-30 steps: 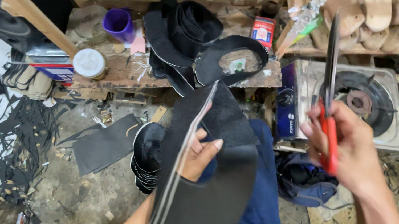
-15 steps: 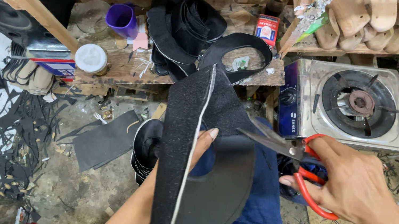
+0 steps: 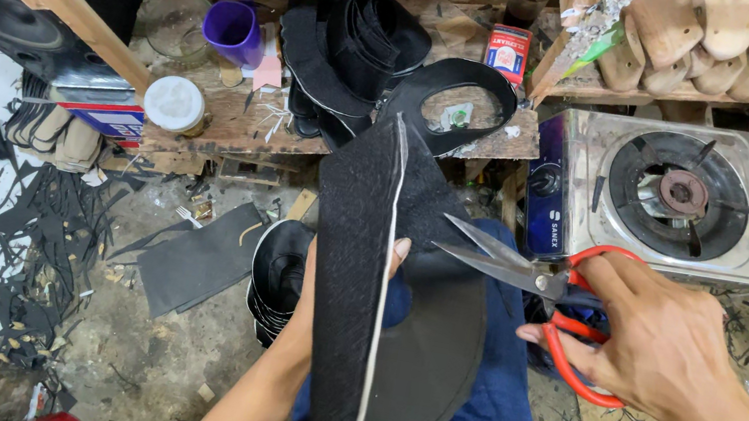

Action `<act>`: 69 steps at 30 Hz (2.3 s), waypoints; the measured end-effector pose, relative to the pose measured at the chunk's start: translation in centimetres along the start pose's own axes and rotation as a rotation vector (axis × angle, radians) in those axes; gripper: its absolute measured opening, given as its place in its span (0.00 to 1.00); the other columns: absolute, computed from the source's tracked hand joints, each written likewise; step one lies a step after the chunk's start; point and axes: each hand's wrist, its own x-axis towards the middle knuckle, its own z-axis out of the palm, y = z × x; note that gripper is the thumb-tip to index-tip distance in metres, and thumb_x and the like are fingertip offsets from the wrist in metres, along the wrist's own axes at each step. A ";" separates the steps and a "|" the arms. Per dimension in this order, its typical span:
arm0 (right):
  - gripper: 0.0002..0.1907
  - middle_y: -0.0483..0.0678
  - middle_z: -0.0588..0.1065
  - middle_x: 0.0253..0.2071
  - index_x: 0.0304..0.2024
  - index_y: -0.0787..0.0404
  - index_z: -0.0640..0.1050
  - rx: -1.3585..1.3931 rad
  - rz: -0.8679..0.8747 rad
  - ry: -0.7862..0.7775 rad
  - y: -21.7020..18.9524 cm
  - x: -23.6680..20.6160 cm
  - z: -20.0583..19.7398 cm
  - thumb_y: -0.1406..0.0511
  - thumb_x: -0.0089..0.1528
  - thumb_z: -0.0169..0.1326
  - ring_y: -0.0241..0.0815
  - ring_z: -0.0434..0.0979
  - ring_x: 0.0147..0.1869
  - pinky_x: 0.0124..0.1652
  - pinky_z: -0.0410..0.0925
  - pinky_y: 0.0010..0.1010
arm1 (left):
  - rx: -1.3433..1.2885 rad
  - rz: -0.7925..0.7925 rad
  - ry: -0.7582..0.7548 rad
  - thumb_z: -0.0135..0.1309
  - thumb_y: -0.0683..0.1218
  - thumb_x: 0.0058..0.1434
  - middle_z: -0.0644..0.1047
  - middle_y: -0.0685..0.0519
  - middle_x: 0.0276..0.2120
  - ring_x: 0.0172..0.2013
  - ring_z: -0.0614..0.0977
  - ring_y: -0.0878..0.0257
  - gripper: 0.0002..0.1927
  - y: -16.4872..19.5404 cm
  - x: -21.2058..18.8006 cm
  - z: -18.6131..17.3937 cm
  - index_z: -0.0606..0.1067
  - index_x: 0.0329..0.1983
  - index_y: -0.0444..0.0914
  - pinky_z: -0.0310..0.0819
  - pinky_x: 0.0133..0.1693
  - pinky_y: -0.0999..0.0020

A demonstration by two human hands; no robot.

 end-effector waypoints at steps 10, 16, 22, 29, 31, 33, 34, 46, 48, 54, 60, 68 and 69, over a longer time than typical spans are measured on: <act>0.39 0.52 0.75 0.27 0.40 0.61 0.76 -0.038 0.108 -0.065 0.2 0.1 -0.2 0.38 0.44 0.68 0.56 0.77 0.28 0.27 0.69 0.42 | 0.025 0.062 0.065 0.60 0.44 0.63 0.79 0.54 0.34 0.37 0.79 0.67 0.10 0.7 0.0 0.6 0.77 0.41 0.32 0.75 0.40 0.69; 0.37 0.52 0.75 0.31 0.36 0.64 0.75 -0.030 0.021 0.019 0.3 -0.1 -0.3 0.40 0.45 0.67 0.55 0.77 0.31 0.29 0.69 0.41 | 0.080 0.102 0.108 0.62 0.43 0.61 0.77 0.56 0.32 0.34 0.77 0.69 0.09 1.2 0.3 0.9 0.75 0.39 0.33 0.74 0.37 0.70; 0.37 0.51 0.76 0.31 0.37 0.64 0.76 -0.046 0.054 0.004 0.5 -0.4 -0.3 0.41 0.45 0.68 0.54 0.77 0.31 0.29 0.69 0.41 | 0.100 0.093 0.121 0.63 0.43 0.60 0.76 0.57 0.30 0.31 0.77 0.69 0.10 0.5 0.6 1.2 0.76 0.38 0.34 0.74 0.35 0.70; 0.37 0.50 0.76 0.31 0.38 0.62 0.76 -0.057 0.074 -0.026 0.8 -0.6 -0.3 0.40 0.44 0.67 0.53 0.77 0.31 0.29 0.69 0.41 | -0.307 -0.228 0.081 0.62 0.45 0.60 0.84 0.53 0.36 0.41 0.84 0.67 0.19 0.4 0.0 1.7 0.73 0.54 0.39 0.77 0.47 0.72; 0.37 0.51 0.76 0.31 0.37 0.63 0.76 -0.041 0.054 -0.021 0.8 -0.6 -0.2 0.40 0.45 0.67 0.55 0.77 0.31 0.29 0.69 0.41 | -0.380 -0.246 0.037 0.60 0.45 0.61 0.85 0.52 0.38 0.43 0.85 0.66 0.19 1.1 -0.3 1.6 0.74 0.54 0.37 0.78 0.48 0.71; 0.37 0.52 0.76 0.32 0.35 0.64 0.75 -0.048 0.025 -0.019 1.0 -0.6 -0.2 0.40 0.45 0.67 0.55 0.78 0.33 0.30 0.69 0.42 | -0.330 -0.167 -0.053 0.59 0.44 0.63 0.85 0.52 0.40 0.44 0.85 0.64 0.16 1.8 -0.6 1.2 0.79 0.49 0.28 0.79 0.48 0.69; 0.36 0.52 0.76 0.33 0.35 0.63 0.75 -0.067 0.035 -0.040 1.1 -0.5 -0.2 0.39 0.46 0.66 0.54 0.78 0.33 0.31 0.69 0.41 | -0.213 -0.159 -0.022 0.61 0.44 0.63 0.84 0.51 0.39 0.42 0.84 0.63 0.16 2.0 -0.2 1.3 0.79 0.48 0.28 0.80 0.46 0.68; 0.36 0.55 0.74 0.32 0.38 0.65 0.74 -0.088 -0.102 -0.019 0.6 0.6 -0.6 0.42 0.47 0.63 0.54 0.78 0.37 0.33 0.70 0.41 | -0.145 0.217 -0.062 0.62 0.39 0.61 0.75 0.57 0.42 0.42 0.76 0.70 0.20 2.1 -0.2 2.0 0.71 0.54 0.33 0.73 0.44 0.73; 0.38 0.54 0.73 0.30 0.40 0.64 0.73 -0.103 -0.055 -0.080 0.4 0.8 -0.2 0.40 0.47 0.64 0.54 0.77 0.36 0.33 0.70 0.42 | -0.046 0.036 0.006 0.65 0.38 0.63 0.74 0.56 0.30 0.32 0.74 0.69 0.07 2.2 -0.6 2.8 0.76 0.38 0.32 0.72 0.34 0.71; 0.37 0.54 0.73 0.30 0.41 0.63 0.73 -0.065 0.026 -0.079 0.0 0.5 1.1 0.41 0.47 0.64 0.55 0.78 0.36 0.31 0.69 0.44 | -0.333 0.030 0.042 0.61 0.38 0.66 0.66 0.61 0.26 0.27 0.69 0.74 0.14 1.0 -1.9 3.9 0.68 0.29 0.37 0.67 0.29 0.74; 0.34 0.53 0.77 0.29 0.38 0.61 0.73 0.134 0.093 -0.131 0.4 0.3 2.6 0.46 0.43 0.68 0.58 0.79 0.31 0.29 0.68 0.46 | -0.516 -0.173 0.075 0.58 0.37 0.63 0.64 0.63 0.22 0.22 0.64 0.78 0.10 -0.2 -1.5 4.7 0.72 0.39 0.45 0.56 0.24 0.80; 0.22 0.56 0.72 0.21 0.35 0.63 0.70 0.201 0.189 -0.219 0.8 -0.5 4.6 0.55 0.50 0.62 0.61 0.74 0.24 0.28 0.67 0.47 | -0.538 -0.249 0.012 0.57 0.40 0.65 0.74 0.57 0.22 0.20 0.72 0.73 0.10 0.3 -2.3 4.1 0.68 0.30 0.40 0.63 0.23 0.78; 0.21 0.57 0.72 0.20 0.34 0.63 0.70 0.217 0.198 -0.216 0.9 -0.5 4.7 0.56 0.50 0.62 0.62 0.73 0.23 0.28 0.67 0.47 | -0.619 -0.283 -0.037 0.56 0.40 0.66 0.77 0.56 0.24 0.23 0.75 0.72 0.09 0.3 -2.2 4.2 0.69 0.31 0.39 0.66 0.26 0.78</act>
